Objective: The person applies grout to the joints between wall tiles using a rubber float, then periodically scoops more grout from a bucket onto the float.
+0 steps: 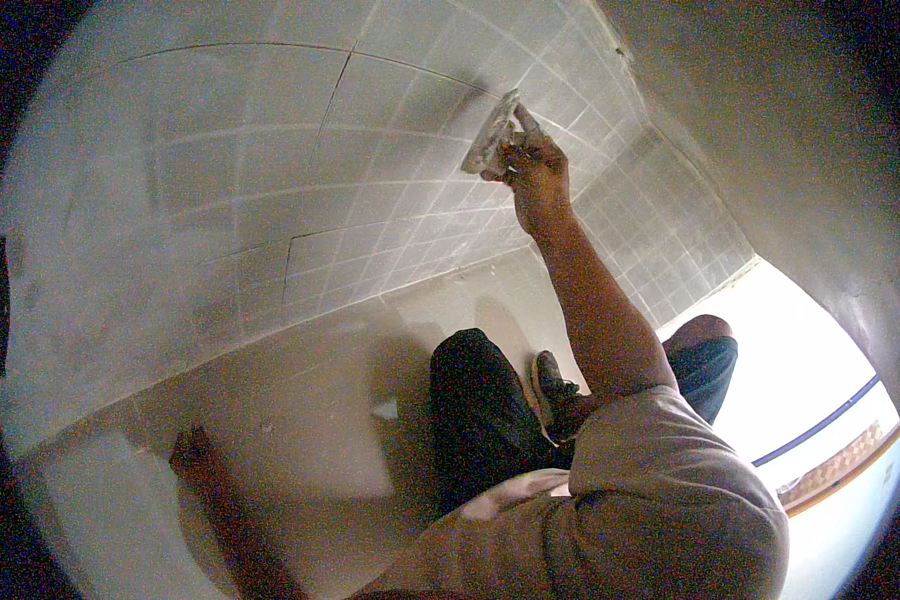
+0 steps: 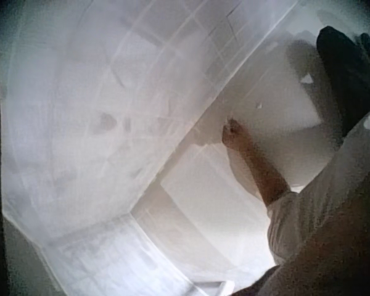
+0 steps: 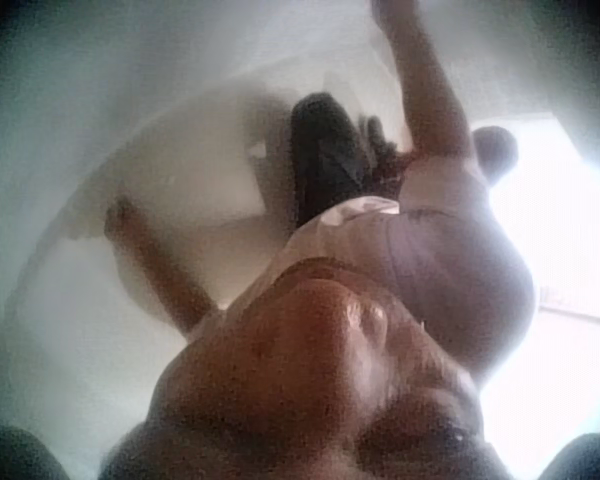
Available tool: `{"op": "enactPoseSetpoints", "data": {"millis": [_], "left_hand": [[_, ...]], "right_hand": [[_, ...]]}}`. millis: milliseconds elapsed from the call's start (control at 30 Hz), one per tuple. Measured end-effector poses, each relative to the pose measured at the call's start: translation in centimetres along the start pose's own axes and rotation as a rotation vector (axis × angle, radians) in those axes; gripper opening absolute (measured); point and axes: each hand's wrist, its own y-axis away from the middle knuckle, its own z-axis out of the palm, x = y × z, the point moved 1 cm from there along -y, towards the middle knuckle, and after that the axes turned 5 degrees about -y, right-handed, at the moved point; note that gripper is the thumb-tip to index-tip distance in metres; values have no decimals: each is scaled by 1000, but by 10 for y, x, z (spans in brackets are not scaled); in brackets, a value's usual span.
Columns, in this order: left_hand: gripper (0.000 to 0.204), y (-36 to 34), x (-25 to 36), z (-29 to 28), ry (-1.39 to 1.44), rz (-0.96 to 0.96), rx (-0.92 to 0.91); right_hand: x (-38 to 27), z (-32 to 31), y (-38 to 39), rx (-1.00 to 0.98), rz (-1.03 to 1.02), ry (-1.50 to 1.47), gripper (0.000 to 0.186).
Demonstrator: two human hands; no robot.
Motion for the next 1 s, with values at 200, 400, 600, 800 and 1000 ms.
{"op": "enactPoseSetpoints", "data": {"millis": [200, 400, 600, 800, 1000], "left_hand": [[35, -7, 10, -17, 32, -5, 75], [43, -4, 10, -7, 58, 106, 133], [44, -13, 21, -20, 93, -158, -49], [44, -7, 3, -10, 8, 95, 114], [44, -2, -13, -9, -32, 23, -62]], "right_hand": [[-9, 11, -38, 283, -315, 378, 35], [5, 15, -48, 224, -478, 1118, 16], [71, -1, 11, 22, -211, 984, 20], [-68, 8, -71, 98, -237, 1015, 26], [-10, 10, -15, -108, -338, 1175, 25]]}}
